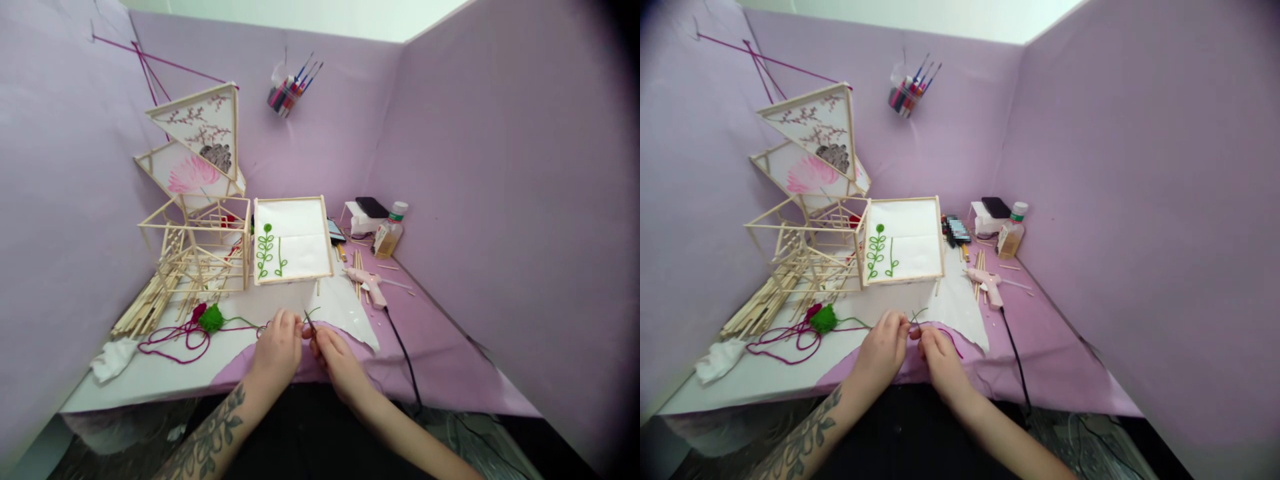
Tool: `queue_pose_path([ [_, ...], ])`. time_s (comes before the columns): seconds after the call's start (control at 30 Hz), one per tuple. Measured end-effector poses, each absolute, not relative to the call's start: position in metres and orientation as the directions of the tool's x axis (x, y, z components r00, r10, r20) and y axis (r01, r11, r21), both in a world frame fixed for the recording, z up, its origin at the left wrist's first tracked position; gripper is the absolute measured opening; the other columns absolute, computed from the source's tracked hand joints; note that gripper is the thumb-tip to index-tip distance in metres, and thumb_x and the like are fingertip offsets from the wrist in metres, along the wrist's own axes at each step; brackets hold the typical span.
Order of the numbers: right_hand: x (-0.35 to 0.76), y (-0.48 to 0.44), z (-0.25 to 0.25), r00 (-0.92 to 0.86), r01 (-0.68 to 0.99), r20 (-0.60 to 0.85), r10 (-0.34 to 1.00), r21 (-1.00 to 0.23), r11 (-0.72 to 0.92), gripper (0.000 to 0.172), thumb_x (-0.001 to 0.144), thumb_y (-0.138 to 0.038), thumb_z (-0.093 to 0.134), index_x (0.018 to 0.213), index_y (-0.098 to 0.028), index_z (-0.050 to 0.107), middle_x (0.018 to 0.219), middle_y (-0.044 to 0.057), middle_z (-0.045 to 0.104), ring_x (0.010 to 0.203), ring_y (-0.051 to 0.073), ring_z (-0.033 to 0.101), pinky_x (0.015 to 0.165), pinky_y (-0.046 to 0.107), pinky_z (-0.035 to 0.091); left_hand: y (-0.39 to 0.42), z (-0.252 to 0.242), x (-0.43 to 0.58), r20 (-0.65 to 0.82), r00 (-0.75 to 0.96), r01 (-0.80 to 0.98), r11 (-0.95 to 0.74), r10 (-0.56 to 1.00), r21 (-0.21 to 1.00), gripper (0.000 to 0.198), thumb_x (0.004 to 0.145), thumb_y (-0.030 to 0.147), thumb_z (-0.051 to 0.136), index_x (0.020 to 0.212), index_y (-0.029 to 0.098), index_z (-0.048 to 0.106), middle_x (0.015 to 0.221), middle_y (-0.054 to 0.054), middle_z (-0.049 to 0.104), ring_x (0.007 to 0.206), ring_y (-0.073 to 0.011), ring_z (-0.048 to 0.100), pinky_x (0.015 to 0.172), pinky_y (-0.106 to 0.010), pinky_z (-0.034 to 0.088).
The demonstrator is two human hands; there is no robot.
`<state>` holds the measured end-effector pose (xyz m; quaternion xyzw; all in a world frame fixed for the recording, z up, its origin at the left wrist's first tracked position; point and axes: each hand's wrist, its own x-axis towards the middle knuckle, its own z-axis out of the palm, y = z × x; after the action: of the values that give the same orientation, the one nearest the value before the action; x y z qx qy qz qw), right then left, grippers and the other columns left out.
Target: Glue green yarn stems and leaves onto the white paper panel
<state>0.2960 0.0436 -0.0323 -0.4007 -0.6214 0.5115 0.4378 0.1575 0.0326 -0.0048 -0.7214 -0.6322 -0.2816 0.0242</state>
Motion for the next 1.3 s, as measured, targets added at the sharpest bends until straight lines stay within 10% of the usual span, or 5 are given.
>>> queue_pose_path([
  [0.67, 0.291, 0.047, -0.026, -0.322, -0.141, -0.077, 0.944, -0.982, -0.128, 0.037, 0.085, -0.051, 0.048, 0.070, -0.018, 0.053, 0.055, -0.006, 0.034, 0.050, 0.010, 0.027, 0.047, 0.025, 0.019, 0.034, -0.001, 0.159, 0.568, 0.151, 0.969, -0.235, 0.809, 0.077, 0.014, 0.091, 0.015, 0.041, 0.084, 0.019, 0.053, 0.076, -0.004, 0.058, 0.068, -0.0195, 0.057, 0.061, -0.029, 0.043],
  [1.0, 0.322, 0.063, -0.024, -0.220, -0.264, -0.133, 0.967, -0.946, -0.190, 0.047, 0.078, -0.058, 0.056, 0.099, -0.016, 0.060, 0.063, -0.004, 0.048, 0.044, 0.007, 0.029, 0.041, 0.021, 0.014, 0.058, -0.001, 0.095, 0.376, -0.165, 0.984, 0.124, 0.912, 0.131, 0.023, 0.092, 0.018, 0.038, 0.099, 0.013, 0.060, 0.092, -0.010, 0.063, 0.082, -0.0235, 0.061, 0.072, -0.033, 0.047],
  [1.3, 0.361, 0.076, -0.027, -0.059, -0.146, -0.053, 0.997, -0.987, -0.061, 0.052, 0.076, -0.059, 0.060, 0.103, -0.015, 0.061, 0.070, 0.000, 0.055, 0.047, 0.007, 0.036, 0.042, 0.020, 0.023, 0.054, 0.003, 0.075, 0.301, -0.153, 0.974, 0.093, 0.941, 0.205, 0.027, 0.090, 0.019, 0.039, 0.097, 0.017, 0.065, 0.102, -0.009, 0.064, 0.094, -0.0237, 0.061, 0.083, -0.033, 0.046],
])
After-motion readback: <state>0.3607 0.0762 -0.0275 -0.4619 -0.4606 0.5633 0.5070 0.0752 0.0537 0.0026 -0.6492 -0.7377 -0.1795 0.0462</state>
